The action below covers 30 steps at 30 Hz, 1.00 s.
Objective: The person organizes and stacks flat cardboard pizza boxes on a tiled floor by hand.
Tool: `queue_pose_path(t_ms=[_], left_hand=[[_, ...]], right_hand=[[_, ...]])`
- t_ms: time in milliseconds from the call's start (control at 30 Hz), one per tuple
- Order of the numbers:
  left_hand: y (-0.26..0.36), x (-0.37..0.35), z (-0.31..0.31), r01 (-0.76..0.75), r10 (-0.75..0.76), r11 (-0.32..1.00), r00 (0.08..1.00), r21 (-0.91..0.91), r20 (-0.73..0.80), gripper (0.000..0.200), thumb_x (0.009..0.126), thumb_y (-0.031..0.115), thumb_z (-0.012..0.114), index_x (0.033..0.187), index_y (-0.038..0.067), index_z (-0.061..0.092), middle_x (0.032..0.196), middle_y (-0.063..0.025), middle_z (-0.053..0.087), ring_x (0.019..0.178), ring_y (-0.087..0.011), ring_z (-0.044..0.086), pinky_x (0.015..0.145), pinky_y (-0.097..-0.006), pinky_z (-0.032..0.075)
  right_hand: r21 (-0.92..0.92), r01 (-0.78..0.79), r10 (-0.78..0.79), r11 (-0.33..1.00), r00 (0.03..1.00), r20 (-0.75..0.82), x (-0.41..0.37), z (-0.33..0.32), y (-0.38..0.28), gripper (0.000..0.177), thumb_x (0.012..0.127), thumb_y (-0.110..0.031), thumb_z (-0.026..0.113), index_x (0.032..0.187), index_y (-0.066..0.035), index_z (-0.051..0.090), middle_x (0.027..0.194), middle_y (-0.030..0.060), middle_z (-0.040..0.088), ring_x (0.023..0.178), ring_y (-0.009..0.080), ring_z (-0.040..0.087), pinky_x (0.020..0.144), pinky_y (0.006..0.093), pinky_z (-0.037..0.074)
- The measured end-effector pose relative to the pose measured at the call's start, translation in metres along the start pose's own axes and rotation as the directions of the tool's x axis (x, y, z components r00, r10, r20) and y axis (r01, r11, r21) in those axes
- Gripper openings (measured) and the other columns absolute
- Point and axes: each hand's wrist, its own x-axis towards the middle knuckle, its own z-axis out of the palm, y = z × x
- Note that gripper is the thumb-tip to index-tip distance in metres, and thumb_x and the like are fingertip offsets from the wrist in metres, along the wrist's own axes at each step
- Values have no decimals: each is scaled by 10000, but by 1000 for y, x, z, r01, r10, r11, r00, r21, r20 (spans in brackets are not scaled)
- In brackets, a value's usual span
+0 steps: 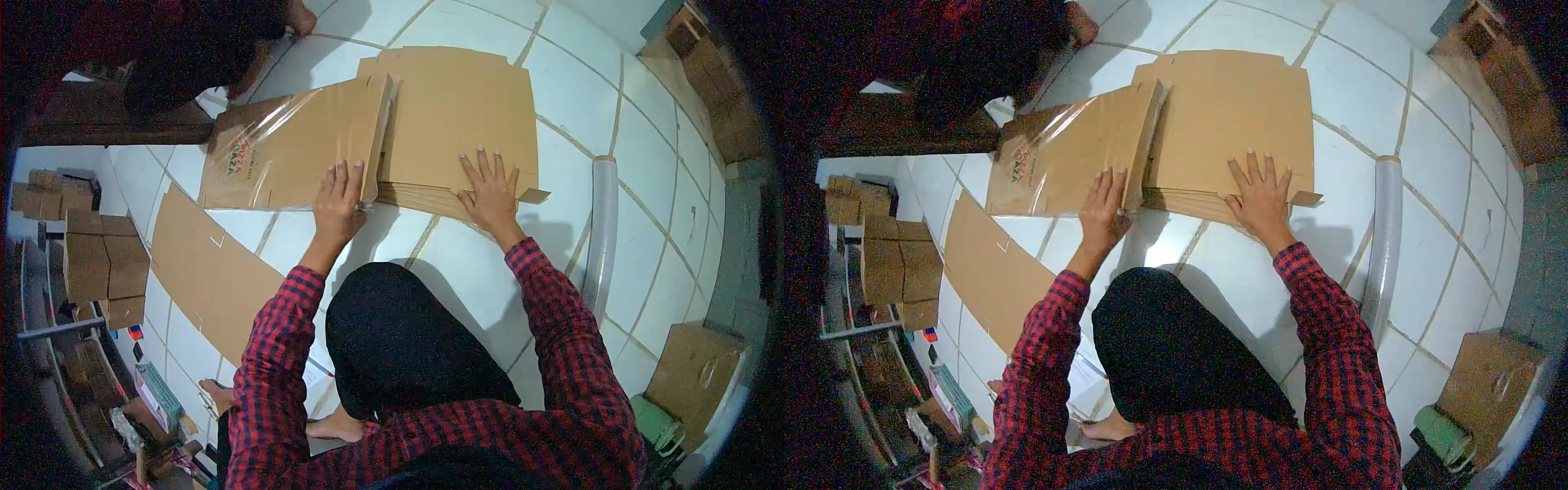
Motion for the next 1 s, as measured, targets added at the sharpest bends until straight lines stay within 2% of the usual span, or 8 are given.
queue_pose_path(t_ms=[167,300,367,467,533,600,700,1000], left_hand=[[15,-7,26,-60,14,959,986,276,164,691,723,96,615,1364,74,356,1336,-264,364,1216,-462,364,978,-512,360],[11,-10,32,-55,19,973,986,223,163,626,775,90,547,1369,71,351,1336,-267,365,1214,-477,358,975,-515,357],[13,-11,31,-29,-3,982,985,184,173,618,781,78,531,1371,66,347,1334,-270,370,1193,-476,385,973,-520,356],[13,-12,37,-31,3,975,992,220,126,617,776,54,517,1370,62,347,1339,-275,364,1179,-469,404,981,-522,346],[18,-13,34,-26,-8,979,986,201,166,617,774,42,512,1368,61,349,1344,-279,357,1186,-467,398,997,-521,327],[16,-13,32,-28,-19,971,981,239,192,813,682,131,683,1393,78,293,1374,-259,321,1211,-475,357,1028,-482,306],[23,-10,23,-7,-24,987,980,158,195,612,784,59,507,1371,53,336,1347,-283,351,1193,-486,380,1019,-520,299],[19,-8,18,-17,4,998,974,56,228,692,734,26,501,1384,24,263,1361,-281,298,1278,-453,263,1075,-534,188]], right_hand=[[25,2,-2,1000,1000,-8,-2,-5,-3,648,822,-500,515,1384,-222,352,1437,126,294,1300,392,259,990,652,175],[156,-19,25,988,999,-41,-13,-11,0,630,818,-402,549,1364,-143,371,1411,128,336,1287,392,281,1019,595,192],[323,220,-147,921,961,-233,-43,-6,2,607,807,-268,563,1336,-43,365,1383,152,364,1282,371,301,1045,538,205],[423,45,216,905,807,-550,-91,-4,2,665,770,-115,560,1360,17,283,1424,170,303,1294,360,303,1061,505,215],[405,-103,313,909,809,-498,-94,-5,17,675,778,-111,531,1379,12,248,1426,200,285,1313,345,283,1073,535,153],[148,-301,323,942,931,-168,-79,-18,29,679,787,-120,506,1389,21,225,1442,205,251,1342,345,225,1083,545,83],[124,-236,245,964,967,-70,-64,-14,42,693,790,-168,496,1397,18,218,1470,180,197,1372,304,161,1082,562,39],[167,-202,198,965,979,40,-64,29,58,703,768,-180,464,1406,-3,227,1480,132,213,1384,257,149,1076,572,26]])
